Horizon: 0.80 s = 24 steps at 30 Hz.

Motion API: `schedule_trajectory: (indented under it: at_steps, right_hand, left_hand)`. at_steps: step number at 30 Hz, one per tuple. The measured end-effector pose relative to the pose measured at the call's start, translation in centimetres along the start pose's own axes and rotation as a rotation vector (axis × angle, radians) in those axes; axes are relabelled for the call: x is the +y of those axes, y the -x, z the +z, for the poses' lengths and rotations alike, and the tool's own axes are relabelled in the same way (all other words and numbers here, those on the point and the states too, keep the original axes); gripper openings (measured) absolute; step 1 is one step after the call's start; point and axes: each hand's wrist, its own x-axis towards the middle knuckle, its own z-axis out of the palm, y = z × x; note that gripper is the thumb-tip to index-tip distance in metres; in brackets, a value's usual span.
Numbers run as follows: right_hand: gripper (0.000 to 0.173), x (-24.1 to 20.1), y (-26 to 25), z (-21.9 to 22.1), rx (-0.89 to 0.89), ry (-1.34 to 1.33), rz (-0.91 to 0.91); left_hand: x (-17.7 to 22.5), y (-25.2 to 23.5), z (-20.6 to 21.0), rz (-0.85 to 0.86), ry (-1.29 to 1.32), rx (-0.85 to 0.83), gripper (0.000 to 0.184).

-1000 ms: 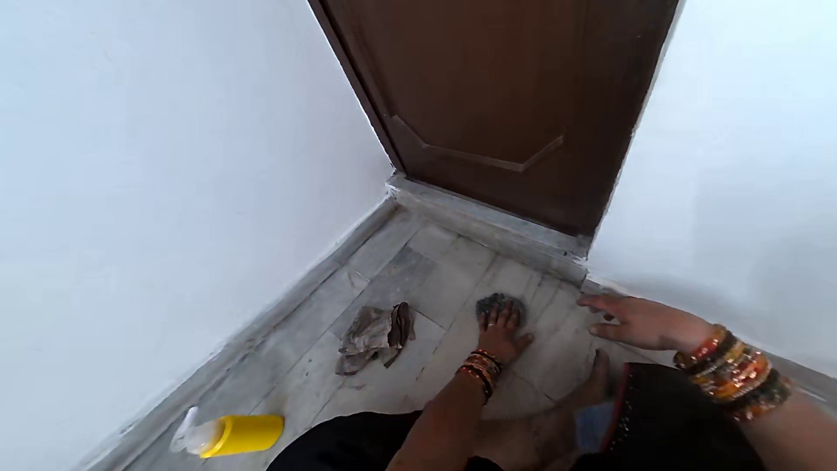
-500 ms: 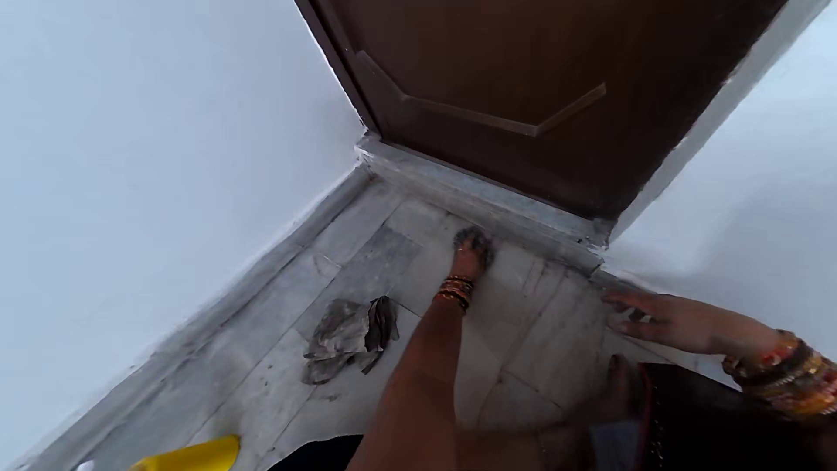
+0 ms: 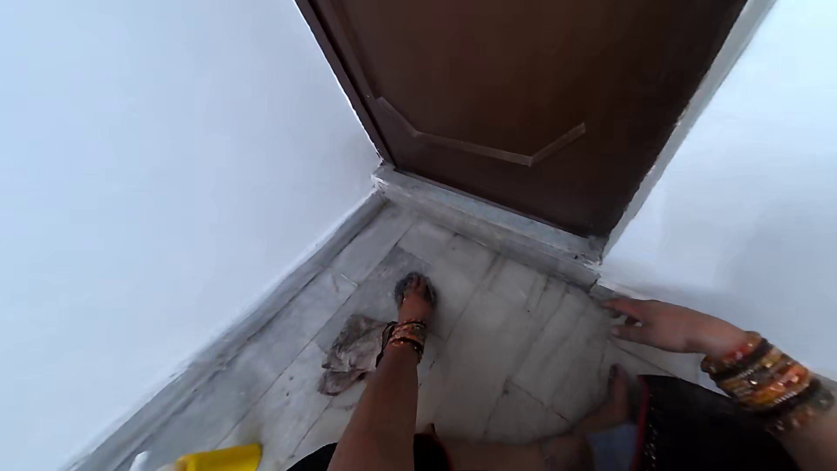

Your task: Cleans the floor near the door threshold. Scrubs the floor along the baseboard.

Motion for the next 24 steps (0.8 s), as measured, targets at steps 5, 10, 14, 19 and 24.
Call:
schedule_trajectory:
  at_steps: [5, 10, 14, 19, 24]
  right_hand:
    - [0.058, -2.1, 1.2, 0.1, 0.015, 0.064, -0.043]
    - [0.058, -2.6, 2.1, 0.8, -0.004, 0.11, -0.075]
    - [0.058, -1.6, 2.5, 0.9, 0.002, 0.094, -0.075]
    - [0.059, 0.1, 1.9, 0.5, 0.024, 0.055, -0.064]
    - [0.06, 0.4, 1.4, 0.2, -0.003, 0.028, -0.062]
  left_hand:
    - [5.0, 5.8, 1.9, 0.087, 0.033, -0.096, 0.049]
    - [12.8, 10.1, 6.2, 0.318, 0.033, -0.124, 0.045]
    - [16.5, 10.7, 7.2, 0.423, 0.0, -0.17, 0.046]
    - [13.3, 5.0, 6.9, 0.412, -0.049, -0.068, 0.05]
    - [7.6, -3.4, 3.3, 0.264, -0.109, 0.031, 0.055]
